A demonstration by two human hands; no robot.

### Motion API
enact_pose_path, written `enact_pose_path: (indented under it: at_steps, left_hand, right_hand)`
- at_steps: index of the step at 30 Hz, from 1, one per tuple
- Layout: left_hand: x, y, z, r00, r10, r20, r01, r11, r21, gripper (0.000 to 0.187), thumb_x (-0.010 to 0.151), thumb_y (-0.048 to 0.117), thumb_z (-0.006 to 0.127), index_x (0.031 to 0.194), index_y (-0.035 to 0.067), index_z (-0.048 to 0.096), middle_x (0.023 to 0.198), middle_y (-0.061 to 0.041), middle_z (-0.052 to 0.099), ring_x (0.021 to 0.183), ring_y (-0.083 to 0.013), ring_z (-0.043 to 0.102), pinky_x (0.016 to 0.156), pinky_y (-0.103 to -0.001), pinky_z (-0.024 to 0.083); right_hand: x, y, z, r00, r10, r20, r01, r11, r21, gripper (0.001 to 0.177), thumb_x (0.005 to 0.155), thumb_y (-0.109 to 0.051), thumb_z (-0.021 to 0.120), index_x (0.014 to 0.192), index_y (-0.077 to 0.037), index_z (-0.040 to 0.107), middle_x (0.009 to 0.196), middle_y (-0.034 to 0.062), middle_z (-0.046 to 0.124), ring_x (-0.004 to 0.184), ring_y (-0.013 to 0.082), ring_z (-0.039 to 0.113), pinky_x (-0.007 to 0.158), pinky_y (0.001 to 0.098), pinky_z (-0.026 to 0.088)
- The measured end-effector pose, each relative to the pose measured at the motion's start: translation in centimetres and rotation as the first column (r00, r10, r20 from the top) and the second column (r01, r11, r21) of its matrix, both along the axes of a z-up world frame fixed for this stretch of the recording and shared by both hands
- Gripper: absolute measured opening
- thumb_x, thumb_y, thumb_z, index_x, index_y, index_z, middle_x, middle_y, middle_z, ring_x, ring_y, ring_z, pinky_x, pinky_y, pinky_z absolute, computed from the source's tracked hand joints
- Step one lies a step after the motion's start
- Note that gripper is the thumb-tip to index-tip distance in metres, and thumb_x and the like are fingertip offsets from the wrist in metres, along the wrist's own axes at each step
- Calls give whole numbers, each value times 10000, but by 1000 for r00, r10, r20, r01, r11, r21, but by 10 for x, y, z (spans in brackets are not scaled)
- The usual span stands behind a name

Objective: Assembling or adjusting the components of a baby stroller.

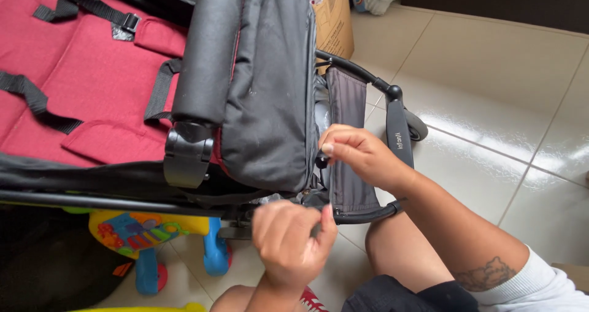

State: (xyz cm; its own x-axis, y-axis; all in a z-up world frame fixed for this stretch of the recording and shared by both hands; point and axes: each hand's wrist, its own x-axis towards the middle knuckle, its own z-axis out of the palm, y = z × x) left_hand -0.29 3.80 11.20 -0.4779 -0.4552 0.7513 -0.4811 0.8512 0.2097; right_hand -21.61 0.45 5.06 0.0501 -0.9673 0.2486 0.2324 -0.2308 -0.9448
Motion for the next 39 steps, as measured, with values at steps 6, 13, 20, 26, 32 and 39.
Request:
enact_pose_path:
  at_steps: [6, 13, 20, 26, 32, 39]
  left_hand:
    - [-22, -18, 23, 879, 445, 174, -352, 849, -393, 250, 881, 353, 829, 1078, 206, 778, 1094, -10, 541, 1072, -284, 439, 956, -509, 331]
    - [-32, -36, 36, 864, 457, 210, -350, 846, -401, 196, 838, 332, 828, 778, 201, 695, 1161, 17, 616, 1134, -286, 456, 1039, -612, 268]
    - [-28, -51, 14, 947, 298, 116, -260, 929, -263, 124, 767, 218, 807, 741, 165, 697, 892, 42, 623, 1130, -289, 521, 1180, -691, 183]
    - [-33, -66, 8, 959, 267, 94, -237, 939, -250, 165, 768, 209, 807, 720, 150, 660, 868, 12, 601, 1091, -327, 508, 1158, -666, 218]
    - [-46, -83, -2, 958, 280, 56, -252, 920, -300, 174, 763, 193, 806, 707, 147, 648, 835, 1, 584, 1047, -322, 501, 1142, -656, 238]
    - [-33, -82, -1, 976, 197, 88, -167, 948, -270, 155, 771, 134, 794, 717, 107, 651, 821, 2, 605, 942, -281, 519, 980, -474, 374]
  right_hand:
    - [20, 7, 17, 977, -207, -54, 188, 952, -243, 196, 1031, -136, 626, 889, -1, 633, 1104, 28, 525, 989, 113, 519, 860, 256, 461]
    - [16, 0, 51, 903, -313, -295, 208, 918, -337, 213, 1002, -175, 639, 882, -3, 675, 1061, 41, 568, 967, 133, 584, 868, 277, 496]
    - [-15, -49, -78, 931, -363, -40, 360, 930, -71, 238, 1040, -234, 596, 945, -27, 667, 981, 36, 596, 951, 109, 595, 893, 277, 495]
    - [-36, -22, -165, 767, -134, -627, 324, 925, 199, 258, 935, -332, 686, 974, -76, 689, 888, 101, 663, 811, 235, 631, 745, 373, 521]
    - [-54, -27, -243, 580, 226, -783, 130, 923, 362, 412, 884, -510, 687, 979, -113, 630, 889, 141, 687, 847, 337, 665, 759, 441, 523]
    - [-49, -26, -245, 503, 446, -740, 18, 851, 525, 430, 919, -538, 647, 1032, -125, 613, 928, 133, 704, 907, 326, 682, 813, 438, 519]
